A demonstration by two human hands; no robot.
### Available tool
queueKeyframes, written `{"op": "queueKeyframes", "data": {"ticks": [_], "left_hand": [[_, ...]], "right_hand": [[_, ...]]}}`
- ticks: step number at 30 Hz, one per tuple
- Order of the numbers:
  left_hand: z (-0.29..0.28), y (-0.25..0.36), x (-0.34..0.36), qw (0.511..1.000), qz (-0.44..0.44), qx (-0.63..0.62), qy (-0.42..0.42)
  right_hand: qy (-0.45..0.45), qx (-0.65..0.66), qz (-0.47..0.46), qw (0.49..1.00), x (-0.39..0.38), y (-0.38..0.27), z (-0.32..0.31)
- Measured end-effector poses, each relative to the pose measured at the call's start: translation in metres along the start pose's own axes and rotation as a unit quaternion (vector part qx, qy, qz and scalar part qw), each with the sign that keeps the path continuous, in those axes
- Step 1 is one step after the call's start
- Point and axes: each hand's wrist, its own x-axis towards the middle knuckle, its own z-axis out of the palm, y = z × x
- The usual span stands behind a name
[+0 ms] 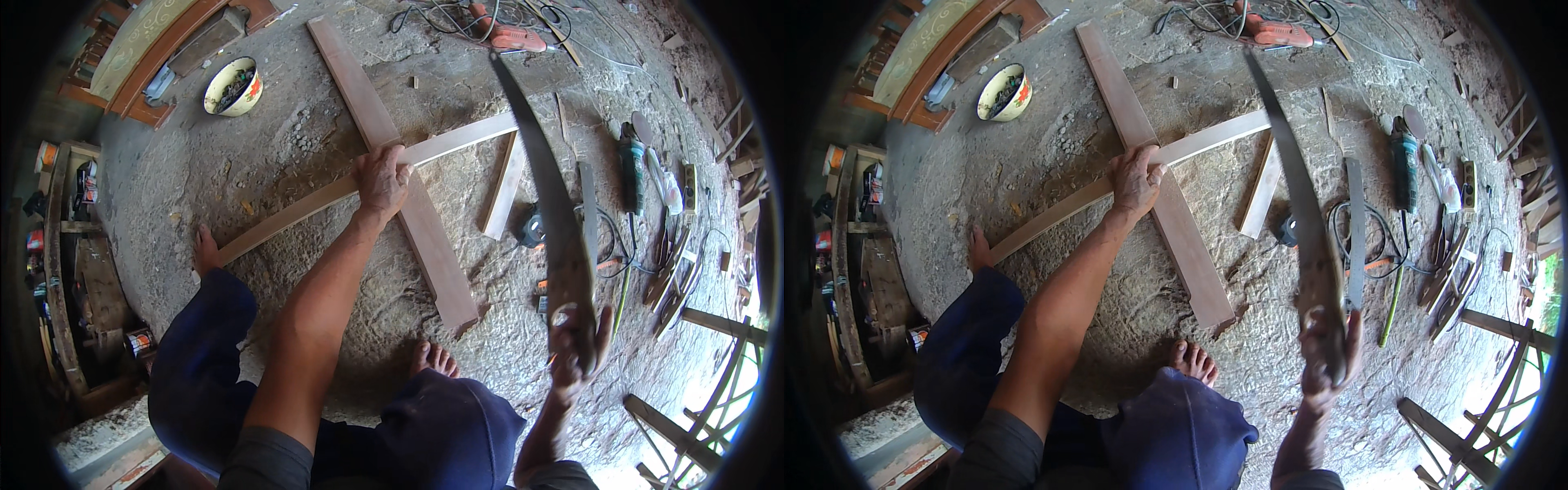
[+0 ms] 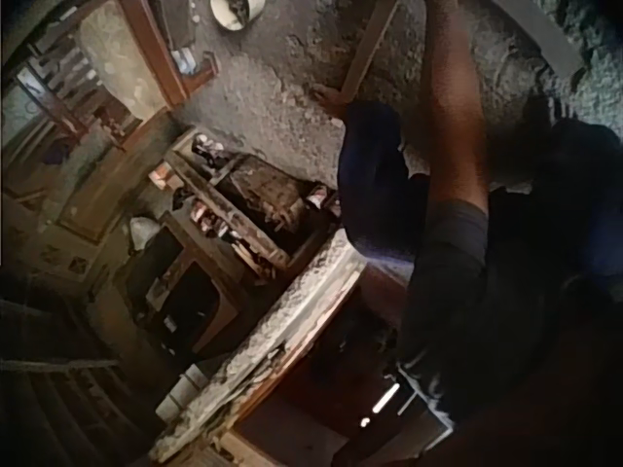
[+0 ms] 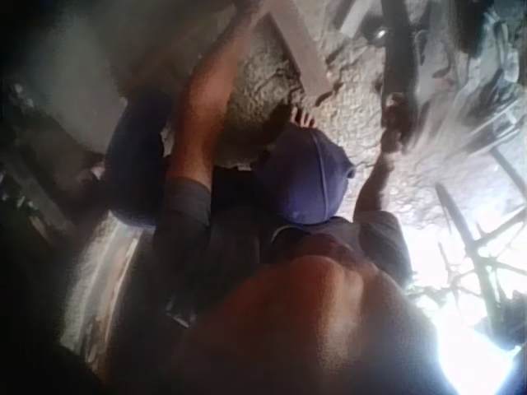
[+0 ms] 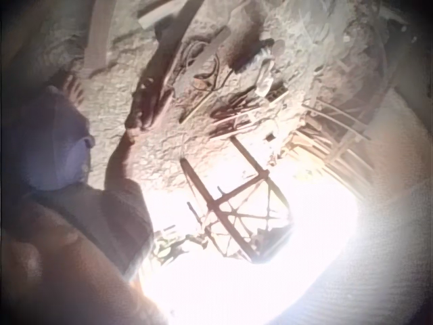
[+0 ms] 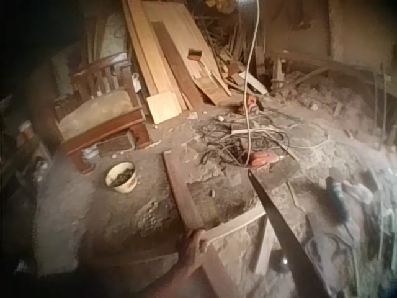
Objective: The person sits on the floor and uses a hand saw to cut a long wooden plank into smaller pieces. They measure and mark the wood with a tape measure and pencil before making cuts, then stack the cut pieces.
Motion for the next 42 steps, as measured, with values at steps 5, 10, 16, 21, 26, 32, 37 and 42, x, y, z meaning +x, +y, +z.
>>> {"op": "queueKeyframes", "data": {"ticks": [5, 10, 16, 21, 26, 32, 37, 42], "left_hand": [[0.032, -0.026, 0.014, 0.970, -0.026, -0.241, -0.017], [0.052, -0.031, 0.025, 0.983, -0.114, -0.139, 0.029], [0.040, -0.012, 0.028, 0.983, -0.151, -0.095, 0.054], [0.016, 0.018, 0.024, 0.984, -0.176, 0.010, 0.029], [0.004, 0.026, 0.027, 0.983, -0.182, 0.006, -0.005], [0.013, 0.019, 0.025, 0.986, -0.163, 0.016, 0.024], [0.015, 0.019, 0.025, 0.987, -0.153, 0.022, 0.043], [0.012, 0.023, 0.024, 0.985, -0.163, -0.009, 0.052]], "right_hand": [[0.003, 0.034, 0.067, 0.997, -0.028, -0.050, 0.025], [-0.096, -0.016, -0.022, 0.995, -0.015, -0.065, 0.051], [-0.119, 0.047, 0.040, 0.991, -0.015, -0.067, 0.060], [-0.126, 0.032, 0.025, 0.991, -0.019, -0.063, 0.062], [-0.123, 0.049, 0.030, 0.991, -0.017, -0.062, 0.061], [-0.138, 0.009, -0.018, 0.990, -0.013, -0.060, 0.060], [-0.140, 0.032, 0.014, 0.989, -0.012, -0.061, 0.059], [-0.153, 0.011, 0.017, 0.988, -0.014, -0.062, 0.056]]}}
